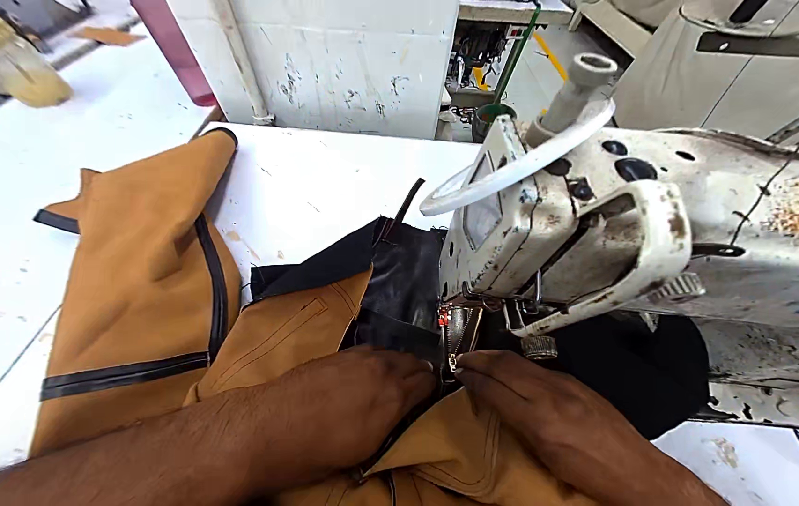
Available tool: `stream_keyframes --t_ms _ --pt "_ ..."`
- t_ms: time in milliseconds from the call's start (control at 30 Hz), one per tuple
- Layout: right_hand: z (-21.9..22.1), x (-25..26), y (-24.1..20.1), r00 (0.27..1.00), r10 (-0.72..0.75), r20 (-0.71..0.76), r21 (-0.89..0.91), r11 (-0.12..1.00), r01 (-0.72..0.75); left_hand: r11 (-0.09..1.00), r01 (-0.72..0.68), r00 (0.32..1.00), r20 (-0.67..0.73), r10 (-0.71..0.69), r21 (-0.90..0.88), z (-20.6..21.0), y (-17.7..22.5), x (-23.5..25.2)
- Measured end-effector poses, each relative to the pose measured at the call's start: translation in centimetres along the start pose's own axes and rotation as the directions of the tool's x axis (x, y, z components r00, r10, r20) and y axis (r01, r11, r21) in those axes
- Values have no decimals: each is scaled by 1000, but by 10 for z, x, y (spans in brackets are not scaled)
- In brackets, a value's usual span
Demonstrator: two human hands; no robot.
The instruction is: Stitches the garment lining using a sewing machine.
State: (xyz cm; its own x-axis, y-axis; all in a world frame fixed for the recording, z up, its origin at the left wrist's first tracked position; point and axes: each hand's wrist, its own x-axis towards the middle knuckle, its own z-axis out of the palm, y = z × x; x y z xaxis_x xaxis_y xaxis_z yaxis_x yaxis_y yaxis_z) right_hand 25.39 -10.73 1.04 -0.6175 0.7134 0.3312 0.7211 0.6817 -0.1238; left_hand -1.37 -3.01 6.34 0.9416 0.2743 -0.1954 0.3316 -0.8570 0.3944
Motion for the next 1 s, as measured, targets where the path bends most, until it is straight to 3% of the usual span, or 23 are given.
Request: stream_keyframes --t_ms 100,200,300,533,1000 --pt "9 -4 2 998 30 -58 67 997 -26 993 -4 982 -188 -17 -115 17 -14 3" --pt "10 -2 1 997 55 -58 60 997 -52 997 -79 956 -284 77 4 31 -23 10" --pt "13 -3 -1 993 101 -56 -4 995 -101 995 -68 952 -295 87 75 38 -26 13" --pt "16 2 2 990 130 -53 35 991 -128 996 -76 923 -379 57 -36 47 -29 6" --pt "17 3 2 993 111 -49 24 994 -110 999 -40 951 -307 32 -19 44 -26 9"
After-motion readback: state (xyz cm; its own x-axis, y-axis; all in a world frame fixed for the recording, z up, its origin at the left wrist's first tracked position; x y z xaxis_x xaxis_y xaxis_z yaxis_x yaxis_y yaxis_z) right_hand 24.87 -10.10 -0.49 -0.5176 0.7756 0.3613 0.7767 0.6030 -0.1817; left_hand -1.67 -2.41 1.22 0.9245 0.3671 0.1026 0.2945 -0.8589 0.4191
